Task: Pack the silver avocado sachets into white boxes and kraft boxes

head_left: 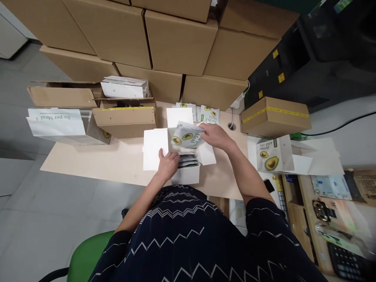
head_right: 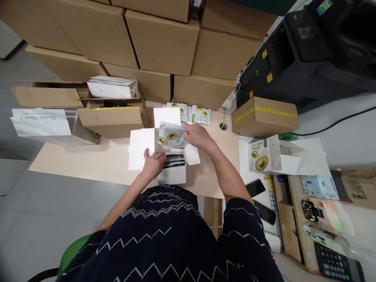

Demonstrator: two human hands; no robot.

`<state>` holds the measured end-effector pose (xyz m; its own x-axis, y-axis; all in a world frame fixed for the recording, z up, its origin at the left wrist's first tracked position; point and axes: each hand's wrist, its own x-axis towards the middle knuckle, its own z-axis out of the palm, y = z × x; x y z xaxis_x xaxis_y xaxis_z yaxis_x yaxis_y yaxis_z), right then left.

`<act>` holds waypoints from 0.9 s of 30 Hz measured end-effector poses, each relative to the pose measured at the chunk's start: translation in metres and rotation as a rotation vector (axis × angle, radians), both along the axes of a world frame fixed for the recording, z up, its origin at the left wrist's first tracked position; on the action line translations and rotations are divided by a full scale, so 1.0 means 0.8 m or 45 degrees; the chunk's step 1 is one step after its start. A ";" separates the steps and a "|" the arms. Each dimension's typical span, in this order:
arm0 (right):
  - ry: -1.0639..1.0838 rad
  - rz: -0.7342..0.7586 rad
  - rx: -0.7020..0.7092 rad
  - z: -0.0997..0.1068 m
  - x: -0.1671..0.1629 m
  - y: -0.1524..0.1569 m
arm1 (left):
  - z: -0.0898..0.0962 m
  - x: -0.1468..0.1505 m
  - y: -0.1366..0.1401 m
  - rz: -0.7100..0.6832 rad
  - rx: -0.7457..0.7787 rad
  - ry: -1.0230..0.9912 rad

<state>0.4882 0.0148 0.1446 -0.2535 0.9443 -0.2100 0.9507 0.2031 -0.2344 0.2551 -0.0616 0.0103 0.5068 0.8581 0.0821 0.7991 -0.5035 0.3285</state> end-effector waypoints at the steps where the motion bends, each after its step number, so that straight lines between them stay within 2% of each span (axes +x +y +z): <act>1: -0.055 0.012 -0.024 0.004 0.000 -0.001 | 0.000 0.001 0.000 -0.005 -0.001 0.000; 4: -0.181 0.107 -0.160 0.005 -0.014 -0.002 | 0.000 0.003 0.000 -0.003 0.008 -0.016; 6: -0.263 0.215 -0.299 -0.007 -0.031 0.000 | -0.001 0.003 0.000 0.003 0.020 -0.030; 9: -0.413 0.332 -0.454 -0.040 -0.059 0.007 | -0.003 0.003 0.001 0.006 0.027 -0.034; 13: -0.533 0.426 -0.549 -0.086 -0.088 0.020 | -0.006 0.003 0.001 0.010 0.001 -0.016; 16: -0.573 0.528 -0.637 -0.104 -0.098 0.032 | -0.006 0.003 0.001 0.013 -0.023 -0.009; 21: -0.321 0.735 -0.783 -0.108 -0.087 0.048 | 0.000 0.003 0.005 0.050 -0.067 0.006; 27: -0.190 0.687 -0.851 -0.121 -0.068 0.046 | 0.012 0.005 0.014 0.155 -0.053 0.053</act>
<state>0.4339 0.0518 0.0476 -0.5562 0.3704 -0.7439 0.7946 0.4990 -0.3458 0.2594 -0.0502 0.0197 0.4009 0.9157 0.0263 0.8670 -0.3886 0.3120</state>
